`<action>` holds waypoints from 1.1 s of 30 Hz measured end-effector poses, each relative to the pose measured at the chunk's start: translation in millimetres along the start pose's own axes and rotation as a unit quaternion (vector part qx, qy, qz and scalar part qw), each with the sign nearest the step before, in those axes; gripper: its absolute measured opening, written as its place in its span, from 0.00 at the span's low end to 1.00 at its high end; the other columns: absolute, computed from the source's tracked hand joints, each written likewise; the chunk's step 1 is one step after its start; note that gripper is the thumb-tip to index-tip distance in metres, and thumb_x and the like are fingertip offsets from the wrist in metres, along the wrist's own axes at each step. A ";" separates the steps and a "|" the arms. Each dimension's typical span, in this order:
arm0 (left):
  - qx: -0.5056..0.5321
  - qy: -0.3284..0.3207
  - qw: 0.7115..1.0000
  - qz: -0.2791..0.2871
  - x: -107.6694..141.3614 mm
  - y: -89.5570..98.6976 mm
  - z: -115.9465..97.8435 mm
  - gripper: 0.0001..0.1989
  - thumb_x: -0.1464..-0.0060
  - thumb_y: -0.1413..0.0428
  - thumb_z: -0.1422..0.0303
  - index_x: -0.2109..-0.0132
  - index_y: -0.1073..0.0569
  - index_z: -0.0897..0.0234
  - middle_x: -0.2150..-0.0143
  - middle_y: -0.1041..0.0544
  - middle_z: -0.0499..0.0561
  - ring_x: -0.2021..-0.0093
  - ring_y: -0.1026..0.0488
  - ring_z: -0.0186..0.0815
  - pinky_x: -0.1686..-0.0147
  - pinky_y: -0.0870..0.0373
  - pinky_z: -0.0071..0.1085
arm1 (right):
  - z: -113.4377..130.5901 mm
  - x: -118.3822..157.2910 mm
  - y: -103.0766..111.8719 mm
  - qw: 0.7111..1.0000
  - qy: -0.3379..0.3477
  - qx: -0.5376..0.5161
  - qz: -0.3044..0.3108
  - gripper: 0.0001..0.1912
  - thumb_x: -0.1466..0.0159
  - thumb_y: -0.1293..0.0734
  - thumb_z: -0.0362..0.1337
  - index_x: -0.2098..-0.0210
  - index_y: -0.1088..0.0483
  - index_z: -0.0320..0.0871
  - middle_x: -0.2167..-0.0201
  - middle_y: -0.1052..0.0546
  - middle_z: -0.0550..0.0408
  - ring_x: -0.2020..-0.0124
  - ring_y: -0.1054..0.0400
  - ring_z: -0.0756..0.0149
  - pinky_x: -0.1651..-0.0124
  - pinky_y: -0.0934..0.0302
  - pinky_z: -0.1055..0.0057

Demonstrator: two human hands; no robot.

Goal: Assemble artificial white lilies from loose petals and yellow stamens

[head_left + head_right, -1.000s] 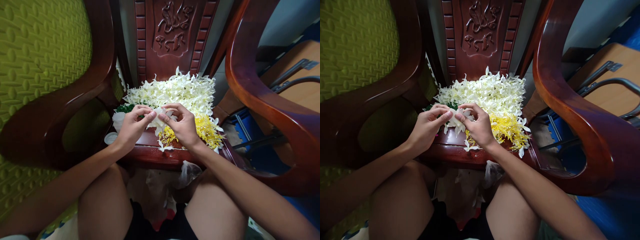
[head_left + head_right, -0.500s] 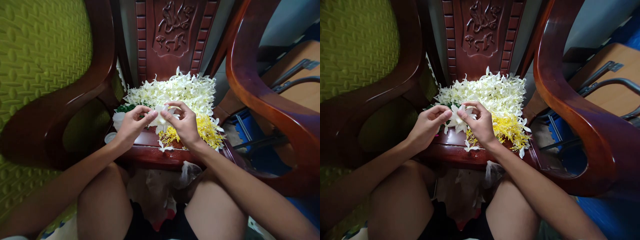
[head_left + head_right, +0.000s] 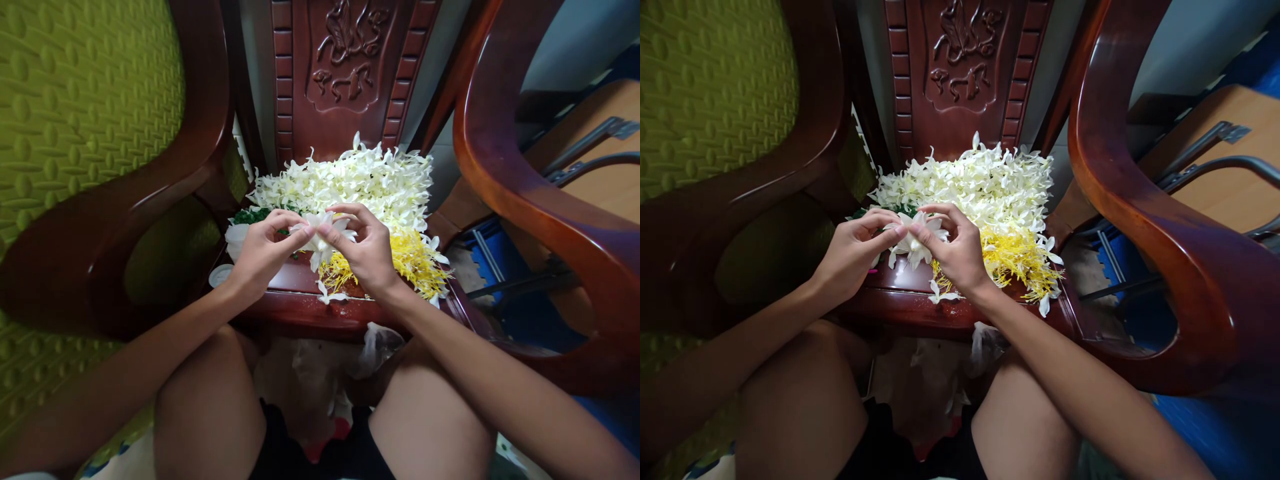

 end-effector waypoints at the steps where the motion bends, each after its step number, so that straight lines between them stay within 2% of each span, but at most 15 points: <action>1: 0.006 0.007 1.000 -0.001 0.2 -0.1 1.2 0.07 0.48 0.34 0.64 0.68 0.21 0.63 0.62 0.27 0.49 0.60 0.31 0.33 0.60 0.35 0.30 | -0.9 -0.2 -0.3 1.000 -0.004 0.000 0.003 0.17 0.43 0.23 0.44 0.58 0.26 0.47 0.72 0.24 0.61 0.71 0.31 0.70 0.68 0.35 0.71; 8: 0.045 0.039 0.998 0.009 2.3 -5.3 0.9 0.08 0.48 0.34 0.64 0.67 0.24 0.63 0.64 0.28 0.48 0.65 0.33 0.31 0.67 0.37 0.28 | -3.9 -0.6 -4.1 1.000 -0.016 -0.020 0.018 0.18 0.44 0.23 0.46 0.58 0.27 0.48 0.75 0.25 0.63 0.74 0.34 0.72 0.70 0.37 0.72; 13: 0.026 0.035 0.999 0.006 2.8 -5.2 -0.3 0.09 0.47 0.35 0.63 0.65 0.25 0.61 0.69 0.31 0.46 0.70 0.38 0.29 0.71 0.41 0.27 | -2.5 -1.6 -3.5 1.000 -0.014 -0.025 0.013 0.18 0.44 0.23 0.46 0.59 0.26 0.48 0.71 0.24 0.61 0.71 0.31 0.71 0.69 0.35 0.72; 19: 0.009 0.008 0.999 0.034 0.2 -7.5 -1.8 0.09 0.46 0.35 0.61 0.64 0.23 0.61 0.63 0.29 0.48 0.65 0.34 0.31 0.66 0.39 0.29 | -2.9 -1.7 0.8 0.999 -0.006 0.032 0.005 0.16 0.42 0.24 0.46 0.57 0.25 0.49 0.70 0.24 0.60 0.71 0.33 0.69 0.69 0.37 0.70; 24: -0.023 0.005 0.999 0.035 -0.2 -4.8 -1.6 0.10 0.47 0.34 0.60 0.64 0.22 0.61 0.62 0.29 0.49 0.64 0.32 0.32 0.65 0.36 0.29 | 5.3 -0.6 5.6 0.998 0.029 0.058 -0.021 0.13 0.41 0.24 0.42 0.58 0.24 0.48 0.69 0.24 0.61 0.71 0.33 0.71 0.68 0.38 0.71; 28: -0.028 0.000 0.999 0.039 0.7 -4.5 -3.6 0.11 0.49 0.33 0.60 0.63 0.20 0.61 0.62 0.27 0.49 0.64 0.30 0.33 0.65 0.35 0.29 | 4.9 -0.7 6.8 0.998 0.027 0.057 -0.029 0.13 0.41 0.25 0.42 0.57 0.25 0.48 0.72 0.24 0.62 0.72 0.33 0.71 0.69 0.38 0.71; 33: -0.059 -0.072 0.996 0.010 2.5 1.1 -18.9 0.07 0.48 0.34 0.61 0.66 0.19 0.59 0.62 0.26 0.51 0.62 0.30 0.35 0.66 0.35 0.30 | 6.3 -0.7 10.4 0.995 0.035 0.082 -0.048 0.12 0.40 0.25 0.42 0.58 0.25 0.48 0.67 0.23 0.61 0.71 0.34 0.72 0.66 0.38 0.70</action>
Point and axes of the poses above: each hand's wrist, its own x-axis away from the middle knuckle, its own y-axis out of the back of the hand, z = x × y, the point moved 10 cm from there along -x, towards the middle knuckle
